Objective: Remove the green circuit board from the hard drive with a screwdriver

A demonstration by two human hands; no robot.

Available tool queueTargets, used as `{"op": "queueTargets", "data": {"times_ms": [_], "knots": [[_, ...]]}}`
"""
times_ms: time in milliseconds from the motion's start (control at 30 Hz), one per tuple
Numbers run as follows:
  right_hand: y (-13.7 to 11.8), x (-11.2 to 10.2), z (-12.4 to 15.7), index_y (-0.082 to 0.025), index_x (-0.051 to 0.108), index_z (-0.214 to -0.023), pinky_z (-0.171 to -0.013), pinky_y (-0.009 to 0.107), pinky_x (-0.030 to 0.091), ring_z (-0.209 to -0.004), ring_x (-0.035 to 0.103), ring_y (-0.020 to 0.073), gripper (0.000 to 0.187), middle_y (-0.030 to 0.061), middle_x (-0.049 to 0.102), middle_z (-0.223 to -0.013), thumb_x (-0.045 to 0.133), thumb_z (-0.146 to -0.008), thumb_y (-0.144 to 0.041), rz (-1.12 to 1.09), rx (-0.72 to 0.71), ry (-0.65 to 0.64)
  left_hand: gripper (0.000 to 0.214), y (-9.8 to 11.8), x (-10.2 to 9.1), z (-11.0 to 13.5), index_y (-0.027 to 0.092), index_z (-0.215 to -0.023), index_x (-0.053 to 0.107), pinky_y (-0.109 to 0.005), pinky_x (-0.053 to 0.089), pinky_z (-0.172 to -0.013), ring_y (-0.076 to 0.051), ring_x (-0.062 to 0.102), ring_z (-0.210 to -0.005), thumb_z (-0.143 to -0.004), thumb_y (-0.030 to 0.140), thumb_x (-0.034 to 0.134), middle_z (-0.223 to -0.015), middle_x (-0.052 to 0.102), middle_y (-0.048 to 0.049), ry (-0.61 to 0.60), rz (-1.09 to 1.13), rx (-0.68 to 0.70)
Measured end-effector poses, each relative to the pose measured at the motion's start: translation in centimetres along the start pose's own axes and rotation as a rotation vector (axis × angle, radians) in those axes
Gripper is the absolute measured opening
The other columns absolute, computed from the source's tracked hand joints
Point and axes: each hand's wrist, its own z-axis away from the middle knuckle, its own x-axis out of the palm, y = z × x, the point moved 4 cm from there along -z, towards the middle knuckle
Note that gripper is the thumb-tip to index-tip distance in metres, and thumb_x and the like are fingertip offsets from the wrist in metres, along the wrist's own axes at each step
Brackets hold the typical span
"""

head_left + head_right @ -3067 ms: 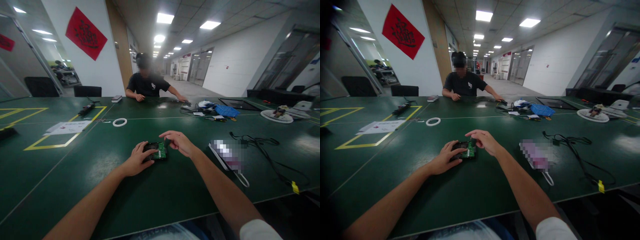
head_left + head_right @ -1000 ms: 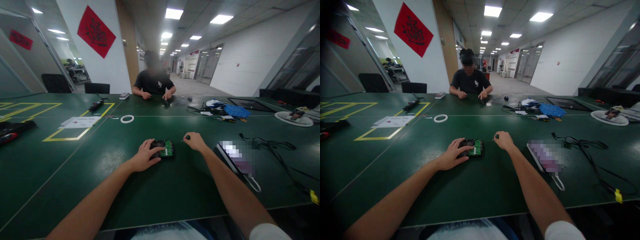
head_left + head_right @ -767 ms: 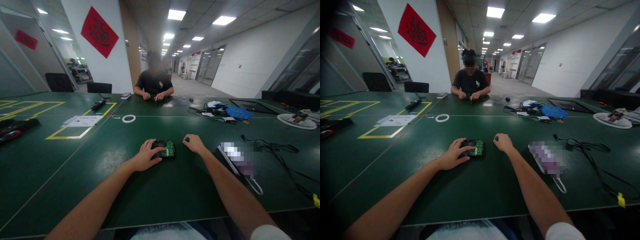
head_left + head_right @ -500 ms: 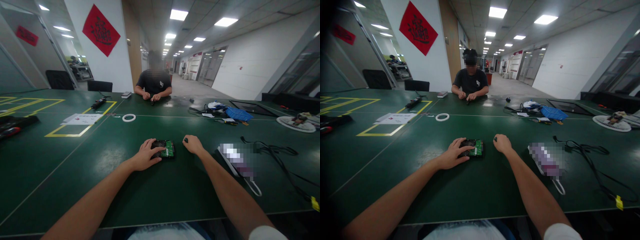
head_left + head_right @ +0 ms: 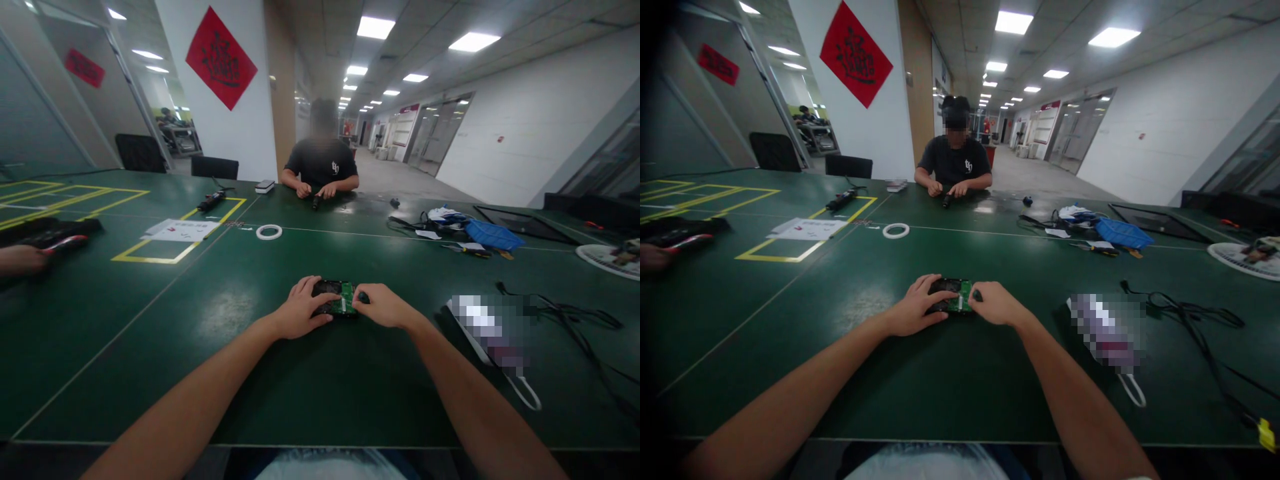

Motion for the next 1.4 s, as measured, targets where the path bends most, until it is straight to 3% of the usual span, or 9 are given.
{"op": "queueTargets", "data": {"times_ms": [400, 833, 1000, 1067, 1167, 1267, 1400], "knots": [[-1.0, 1.2, -0.5, -0.020, 0.073, -0.087, -0.066, 0.026, 0.041, -0.078, 0.065, 0.0186, 0.012, 0.0051, 0.073, -0.090, 0.064, -0.085, -0.028, 0.023, 0.026, -0.018, 0.054, 0.3, -0.5, 0.0, 0.043, -0.144, 0.051, -0.067, 0.029, -0.113, -0.043, 0.021, -0.144, -0.092, 0.048, 0.065, -0.157, 0.025, -0.0088, -0.024, -0.018, 0.012], [-1.1, 0.7, -0.2, -0.020, 0.074, -0.086, -0.071, 0.028, 0.042, -0.081, 0.066, 0.0196, 0.011, 0.0056, 0.074, -0.090, 0.065, -0.085, -0.027, -0.002, 0.008, -0.019, 0.053, 0.2, -0.1, -0.1, 0.044, -0.144, 0.050, -0.067, 0.030, -0.111, -0.043, 0.022, -0.144, -0.093, 0.047, 0.064, -0.157, 0.024, -0.0088, -0.029, -0.032, 0.008], [0.0, -1.1, 0.1, -0.020, 0.073, -0.086, -0.073, 0.029, 0.041, -0.081, 0.062, 0.0186, 0.015, 0.0052, 0.072, -0.089, 0.066, -0.085, -0.034, -0.094, 0.075, 0.113, 0.053, 0.3, -0.1, -0.2, 0.045, -0.144, 0.048, -0.065, 0.031, -0.111, -0.042, 0.022, -0.143, -0.093, 0.048, 0.063, -0.155, 0.025, -0.0089, -0.026, -0.044, 0.009], [0.5, -2.0, 0.2, -0.019, 0.072, -0.084, -0.069, 0.029, 0.040, -0.076, 0.059, 0.0178, 0.026, 0.0052, 0.069, -0.084, 0.066, -0.086, -0.045, -0.226, 0.109, 0.191, 0.053, 0.5, -0.3, -0.2, 0.045, -0.144, 0.048, -0.065, 0.031, -0.111, -0.042, 0.023, -0.142, -0.093, 0.049, 0.062, -0.154, 0.026, -0.0092, -0.024, -0.054, 0.011], [1.0, -3.3, 0.2, -0.019, 0.067, -0.080, -0.062, 0.029, 0.040, -0.067, 0.054, 0.0160, 0.041, 0.0039, 0.062, -0.076, 0.056, -0.090, -0.057, -0.690, 0.093, 0.304, 0.052, 0.8, -0.5, -0.2, 0.044, -0.141, 0.051, -0.063, 0.033, -0.109, -0.041, 0.029, -0.138, -0.091, 0.054, 0.063, -0.149, 0.031, -0.0108, -0.009, -0.084, -0.011], [1.1, -4.3, 0.1, -0.020, 0.061, -0.076, -0.063, 0.029, 0.043, -0.066, 0.052, 0.0157, 0.035, 0.0022, 0.055, -0.071, 0.051, -0.091, -0.050, -1.185, -0.043, 0.435, 0.060, 1.1, -0.8, -0.2, 0.038, -0.140, 0.052, -0.061, 0.034, -0.107, -0.040, 0.035, -0.132, -0.087, 0.062, 0.063, -0.141, 0.038, -0.0133, 0.032, -0.126, -0.071], [1.4, -3.0, -0.7, -0.021, 0.059, -0.073, -0.063, 0.030, 0.043, -0.065, 0.051, 0.0160, 0.023, 0.0016, 0.051, -0.068, 0.054, -0.087, -0.039, -1.384, -0.136, 0.481, 0.080, 1.4, -0.9, 0.0, 0.028, -0.143, 0.048, -0.056, 0.037, -0.105, -0.038, 0.042, -0.123, -0.079, 0.073, 0.064, -0.132, 0.045, -0.0154, 0.067, -0.153, -0.162]]}}
